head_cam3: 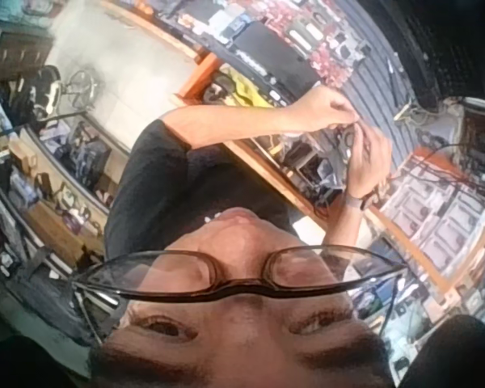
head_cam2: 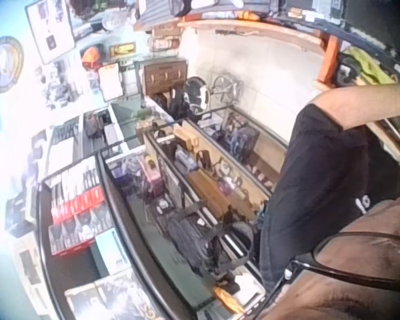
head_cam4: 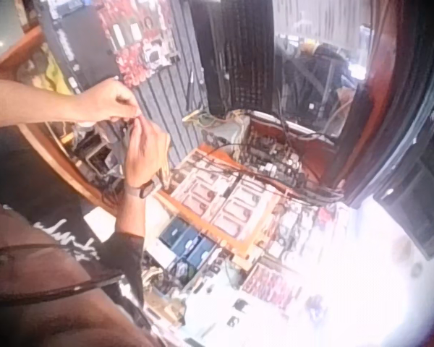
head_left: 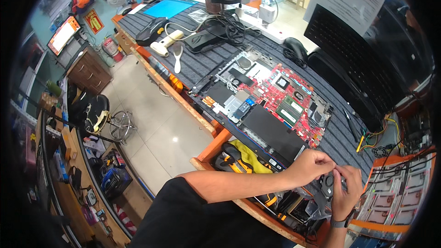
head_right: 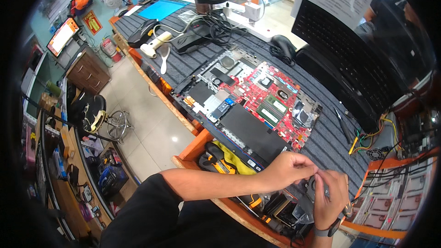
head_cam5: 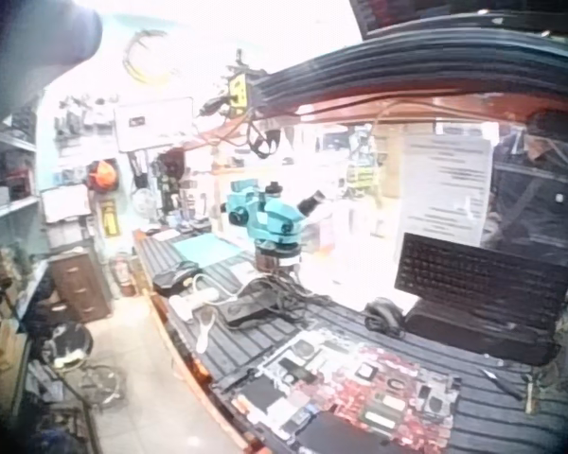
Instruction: The person holds a laptop fan and uses a utility knife to scrape or clean its connector pins and edges before placing it down next to the disassembled laptop.
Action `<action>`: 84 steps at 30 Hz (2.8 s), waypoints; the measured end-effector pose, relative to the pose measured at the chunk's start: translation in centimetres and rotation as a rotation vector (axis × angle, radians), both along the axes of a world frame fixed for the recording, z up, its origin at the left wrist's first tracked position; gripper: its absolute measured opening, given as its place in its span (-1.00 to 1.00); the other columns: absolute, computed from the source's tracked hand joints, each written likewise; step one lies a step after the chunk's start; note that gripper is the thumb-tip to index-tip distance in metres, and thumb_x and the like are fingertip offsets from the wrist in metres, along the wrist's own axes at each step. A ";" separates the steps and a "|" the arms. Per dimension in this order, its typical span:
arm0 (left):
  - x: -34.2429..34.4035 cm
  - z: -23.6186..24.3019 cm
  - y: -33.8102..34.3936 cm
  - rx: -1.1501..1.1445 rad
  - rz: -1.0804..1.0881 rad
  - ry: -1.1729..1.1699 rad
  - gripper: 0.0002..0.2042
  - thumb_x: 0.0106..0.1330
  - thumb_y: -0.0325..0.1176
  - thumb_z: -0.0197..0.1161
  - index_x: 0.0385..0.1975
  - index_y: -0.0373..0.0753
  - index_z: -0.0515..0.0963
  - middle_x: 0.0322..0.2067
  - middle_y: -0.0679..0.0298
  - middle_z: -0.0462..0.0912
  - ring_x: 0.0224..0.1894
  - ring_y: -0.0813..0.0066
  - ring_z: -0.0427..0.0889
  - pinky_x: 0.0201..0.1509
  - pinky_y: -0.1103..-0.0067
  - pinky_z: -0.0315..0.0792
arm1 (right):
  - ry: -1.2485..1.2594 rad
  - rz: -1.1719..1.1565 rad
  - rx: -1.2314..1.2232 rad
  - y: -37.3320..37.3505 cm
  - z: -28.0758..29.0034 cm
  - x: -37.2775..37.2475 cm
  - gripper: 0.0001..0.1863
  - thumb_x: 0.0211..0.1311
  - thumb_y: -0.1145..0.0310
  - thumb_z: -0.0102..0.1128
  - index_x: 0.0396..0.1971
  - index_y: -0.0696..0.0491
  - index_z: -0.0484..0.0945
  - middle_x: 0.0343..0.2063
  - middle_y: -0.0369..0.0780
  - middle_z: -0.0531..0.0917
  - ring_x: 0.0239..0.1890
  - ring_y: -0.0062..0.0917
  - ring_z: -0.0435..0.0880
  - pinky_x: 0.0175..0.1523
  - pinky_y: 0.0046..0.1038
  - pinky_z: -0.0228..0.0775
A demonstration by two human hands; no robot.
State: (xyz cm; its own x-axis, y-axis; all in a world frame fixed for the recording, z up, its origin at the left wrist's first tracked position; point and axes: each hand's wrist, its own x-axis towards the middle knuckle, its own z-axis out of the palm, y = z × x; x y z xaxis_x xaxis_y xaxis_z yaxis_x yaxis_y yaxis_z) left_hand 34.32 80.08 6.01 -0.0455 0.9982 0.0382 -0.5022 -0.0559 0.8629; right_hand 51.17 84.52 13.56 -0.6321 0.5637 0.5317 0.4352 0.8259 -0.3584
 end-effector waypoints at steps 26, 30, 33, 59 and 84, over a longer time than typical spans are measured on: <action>-0.8 1.6 -0.1 -0.327 -0.084 -0.089 -0.74 0.55 -0.30 0.29 -0.01 -0.37 0.74 -0.31 0.23 0.72 -0.53 0.74 0.53 -0.67 0.74 0.22 | -0.033 0.053 0.043 2.7 -1.4 1.3 -0.83 0.17 0.51 0.48 -0.22 0.07 0.74 -0.27 -0.25 0.70 -0.24 -0.32 0.68 -0.17 -0.29 0.51; -0.4 2.2 -0.2 -0.335 -0.076 -0.015 -0.70 0.58 -0.27 0.24 -0.02 -0.45 0.71 -0.32 0.19 0.71 -0.54 0.68 0.54 -0.68 0.74 0.20 | -0.123 0.070 0.045 2.9 -0.7 1.5 -0.87 0.22 0.47 0.44 -0.24 0.05 0.72 -0.28 -0.26 0.69 -0.23 -0.32 0.66 -0.15 -0.27 0.49; -0.2 2.6 -0.3 -0.279 -0.095 0.101 -0.60 0.62 -0.19 0.16 -0.01 -0.50 0.70 -0.32 0.17 0.71 -0.53 0.67 0.55 -0.68 0.74 0.25 | -0.161 0.093 0.025 3.1 0.0 2.0 -0.88 0.23 0.45 0.42 -0.25 0.05 0.69 -0.28 -0.26 0.67 -0.20 -0.32 0.66 -0.14 -0.27 0.47; -14.1 -0.1 -19.1 0.230 0.561 0.985 -0.77 0.44 -0.42 0.28 -0.01 -0.33 0.77 -0.27 0.12 0.75 -0.27 0.36 0.72 -0.19 0.50 0.57 | -0.377 -0.039 -0.155 14.8 -4.8 2.1 -0.89 0.37 0.44 0.29 -0.24 0.17 0.62 -0.29 0.01 0.78 -0.20 -0.03 0.79 -0.14 -0.14 0.60; -36.0 -10.2 -18.1 0.186 1.063 1.323 -0.77 0.57 -0.32 0.10 -0.28 -0.27 0.64 -0.32 0.22 0.64 -0.15 0.25 0.58 0.08 0.35 0.36 | -0.493 -0.008 -0.307 16.8 -4.5 2.0 -0.77 0.46 0.33 0.29 -0.20 0.22 0.58 -0.29 -0.12 0.76 -0.19 -0.40 0.76 0.04 -0.39 0.56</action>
State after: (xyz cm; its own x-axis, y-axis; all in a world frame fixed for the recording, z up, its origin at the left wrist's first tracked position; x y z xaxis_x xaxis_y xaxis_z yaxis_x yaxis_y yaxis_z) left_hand -1.71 61.99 -4.14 -0.4821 0.5295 0.6980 0.8196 -0.0089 0.5728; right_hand 53.15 101.35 9.09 -0.7584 0.6516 -0.0129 0.6173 0.7119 -0.3349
